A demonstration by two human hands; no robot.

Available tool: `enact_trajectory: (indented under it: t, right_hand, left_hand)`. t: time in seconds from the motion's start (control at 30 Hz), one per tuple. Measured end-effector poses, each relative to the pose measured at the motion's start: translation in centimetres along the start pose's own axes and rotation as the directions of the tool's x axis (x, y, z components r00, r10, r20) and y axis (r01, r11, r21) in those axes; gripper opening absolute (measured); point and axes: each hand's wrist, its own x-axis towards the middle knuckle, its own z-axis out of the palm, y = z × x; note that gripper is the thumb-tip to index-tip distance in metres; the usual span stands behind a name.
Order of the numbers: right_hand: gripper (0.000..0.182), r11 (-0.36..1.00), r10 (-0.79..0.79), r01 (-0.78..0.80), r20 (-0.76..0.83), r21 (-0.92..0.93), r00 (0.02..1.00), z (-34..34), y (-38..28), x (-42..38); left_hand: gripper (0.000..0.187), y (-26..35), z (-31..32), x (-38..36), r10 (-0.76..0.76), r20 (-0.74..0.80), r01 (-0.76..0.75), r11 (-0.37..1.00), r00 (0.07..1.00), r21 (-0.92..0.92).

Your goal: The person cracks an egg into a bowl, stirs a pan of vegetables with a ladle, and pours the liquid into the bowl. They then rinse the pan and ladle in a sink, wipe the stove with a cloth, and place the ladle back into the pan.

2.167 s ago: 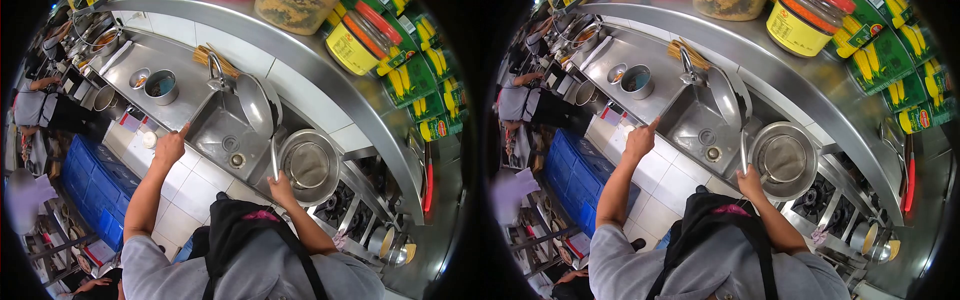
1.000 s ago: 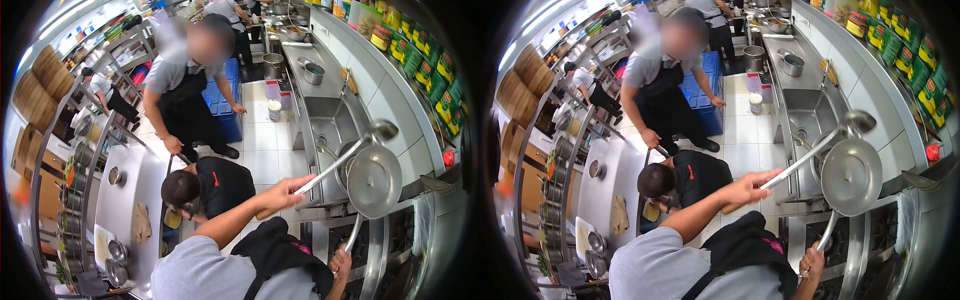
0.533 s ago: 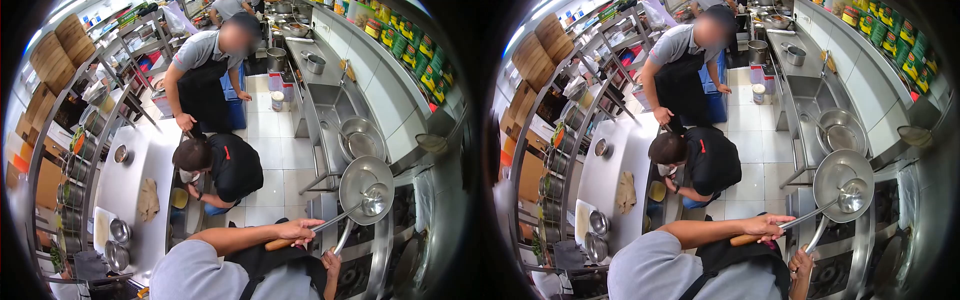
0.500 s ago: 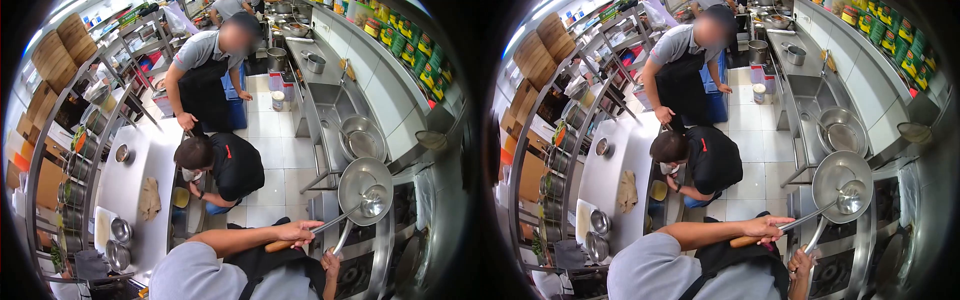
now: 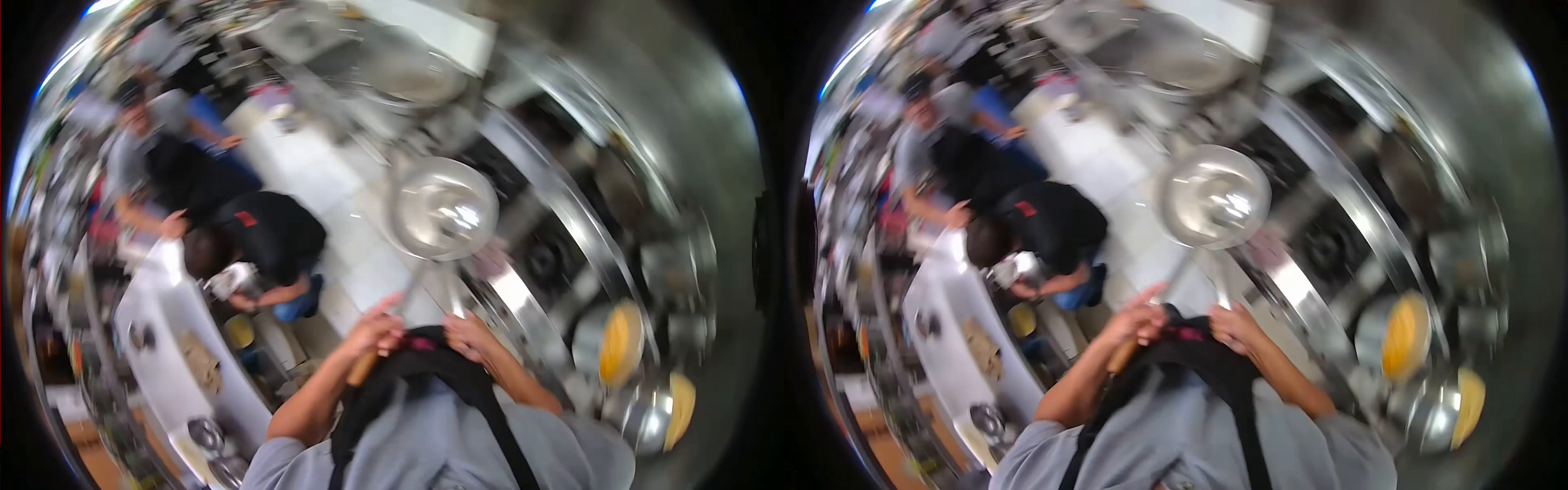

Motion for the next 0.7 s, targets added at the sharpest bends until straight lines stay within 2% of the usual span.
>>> enact_trajectory:
  t: [0.03,0.13,0.2,0.27,0.37,0.5,0.57,0.6,0.63,0.7]
  right_hand:
    - [0.020,0.999,0.034,-0.033,-0.025,0.038,0.999,-0.6,-0.4,-0.2]
    - [0.021,0.998,0.057,-0.053,-0.116,0.038,0.992,0.0,-0.9,-1.9]
    - [0.023,0.999,0.050,-0.051,-0.024,-0.018,0.998,-0.6,-1.0,-2.8]
    - [0.023,0.999,0.041,-0.041,-0.010,-0.001,0.999,-3.2,-0.5,-3.7]
    - [0.024,1.000,0.024,-0.024,0.002,0.008,1.000,-6.1,0.3,-3.8]
    - [0.022,1.000,0.004,-0.002,-0.053,0.031,0.999,-9.2,-0.1,-3.9]
    - [0.021,0.999,-0.046,0.046,-0.027,-0.002,0.999,-11.1,-0.4,-3.6]
    - [0.020,0.997,-0.067,0.067,-0.010,-0.030,0.998,-11.7,-1.0,-3.3]
    - [0.019,0.994,-0.078,0.073,-0.067,-0.077,0.995,-11.7,-1.5,-2.9]
    - [0.017,0.995,-0.086,0.081,-0.086,-0.062,0.993,-12.3,-2.7,-1.9]
  left_hand:
    - [0.068,0.1,1.5,-0.4,0.006,-0.046,-0.006,1.000,0.999,-0.004]
    - [0.063,-1.0,2.4,-0.3,0.045,-0.022,-0.045,0.999,0.999,-0.003]
    - [0.061,-2.3,2.7,0.4,0.046,-0.017,-0.046,0.999,0.999,-0.007]
    - [0.058,-3.8,3.7,1.3,0.053,0.002,-0.053,0.997,0.999,-0.061]
    - [0.057,-5.5,4.7,2.5,0.017,-0.019,-0.018,0.999,1.000,-0.049]
    - [0.068,-8.1,6.1,5.2,-0.021,-0.087,0.026,0.998,0.996,0.058]
    - [0.066,-8.3,7.0,6.2,-0.053,0.002,0.052,0.993,0.999,0.103]
    - [0.065,-9.4,6.4,7.2,-0.022,0.022,0.020,0.994,1.000,0.107]
    - [0.065,-9.6,6.7,7.5,0.003,0.002,-0.003,0.982,1.000,0.190]
    - [0.068,-9.4,6.9,7.3,0.053,-0.014,-0.047,0.968,0.999,0.247]
